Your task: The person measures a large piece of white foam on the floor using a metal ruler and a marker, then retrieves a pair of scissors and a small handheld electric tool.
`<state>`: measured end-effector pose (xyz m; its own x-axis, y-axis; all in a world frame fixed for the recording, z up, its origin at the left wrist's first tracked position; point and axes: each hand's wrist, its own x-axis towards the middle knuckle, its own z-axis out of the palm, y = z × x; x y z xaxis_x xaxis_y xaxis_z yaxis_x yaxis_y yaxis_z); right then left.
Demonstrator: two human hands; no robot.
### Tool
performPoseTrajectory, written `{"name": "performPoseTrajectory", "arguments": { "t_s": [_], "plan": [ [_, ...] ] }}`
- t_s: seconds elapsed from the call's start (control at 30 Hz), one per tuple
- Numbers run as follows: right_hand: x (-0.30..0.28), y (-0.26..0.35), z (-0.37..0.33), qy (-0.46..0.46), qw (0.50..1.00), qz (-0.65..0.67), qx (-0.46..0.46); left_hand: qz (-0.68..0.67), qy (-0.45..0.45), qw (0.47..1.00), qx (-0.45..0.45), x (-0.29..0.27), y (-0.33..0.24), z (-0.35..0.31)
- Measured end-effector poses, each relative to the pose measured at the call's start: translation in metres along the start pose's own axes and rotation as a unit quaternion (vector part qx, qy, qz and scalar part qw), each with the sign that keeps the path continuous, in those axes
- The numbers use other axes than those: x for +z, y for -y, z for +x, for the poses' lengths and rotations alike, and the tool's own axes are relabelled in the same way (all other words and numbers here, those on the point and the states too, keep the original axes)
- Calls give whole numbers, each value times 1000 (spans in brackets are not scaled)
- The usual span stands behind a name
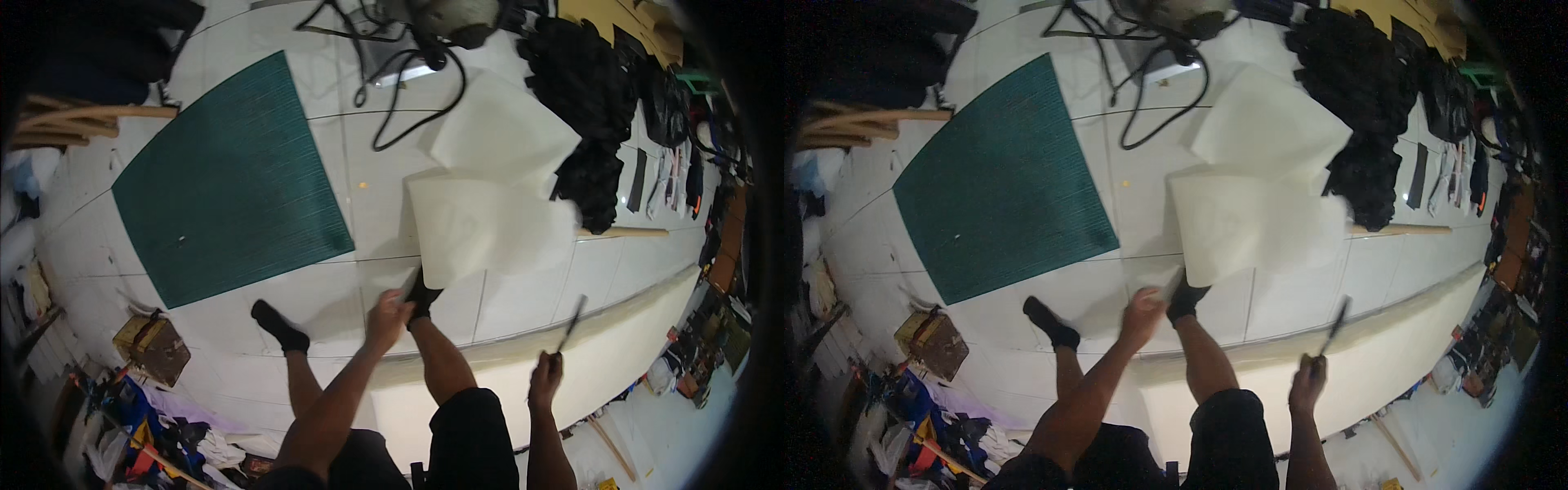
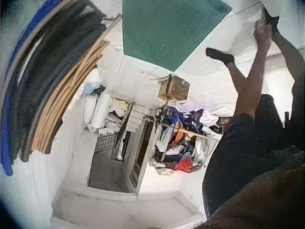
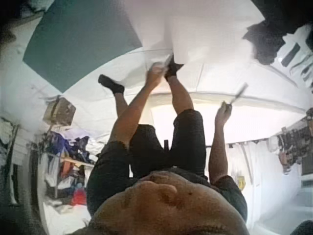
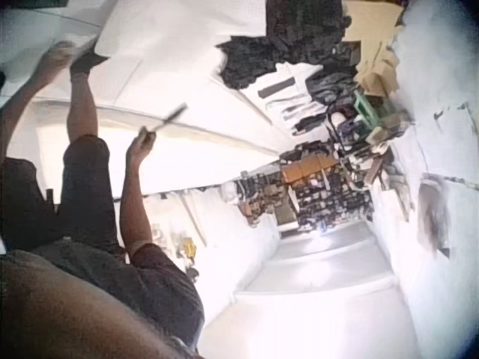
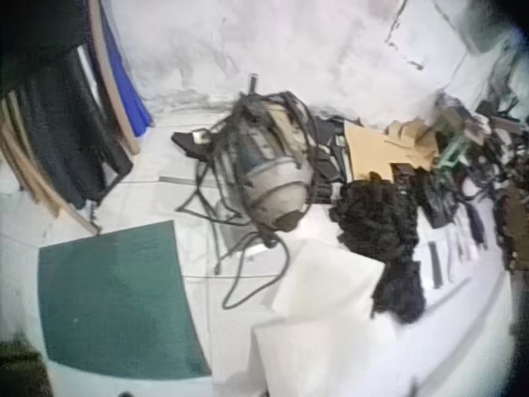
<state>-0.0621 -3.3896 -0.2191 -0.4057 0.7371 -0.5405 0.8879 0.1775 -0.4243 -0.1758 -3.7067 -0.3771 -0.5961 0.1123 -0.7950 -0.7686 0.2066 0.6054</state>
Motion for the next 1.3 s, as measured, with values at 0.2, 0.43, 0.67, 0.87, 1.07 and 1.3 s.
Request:
{"name": "performPoseTrajectory", "arguments": {
  "t_s": [0.2, 0.43, 0.67, 0.87, 1.07, 1.3],
  "plan": [
    [176, 56, 13, 281, 894, -201, -284, 260, -172, 918, -247, -168, 25, -209],
    [372, 96, 60, 440, 767, -256, -389, 414, -62, 908, -37, -132, 45, -315],
    [62, 123, 428, -38, 640, -632, -435, 257, -100, 960, -56, -124, 73, -286],
    [-139, 243, 364, -328, 587, -704, -228, 374, -157, 912, -57, -146, 38, -313],
    [-210, 217, 267, -185, 704, -581, -363, 199, -171, 964, -52, -174, 56, -305],
    [-18, 68, -71, 71, 898, -387, -195, 228, -230, 943, -77, -262, 71, -363]
  ]
}}
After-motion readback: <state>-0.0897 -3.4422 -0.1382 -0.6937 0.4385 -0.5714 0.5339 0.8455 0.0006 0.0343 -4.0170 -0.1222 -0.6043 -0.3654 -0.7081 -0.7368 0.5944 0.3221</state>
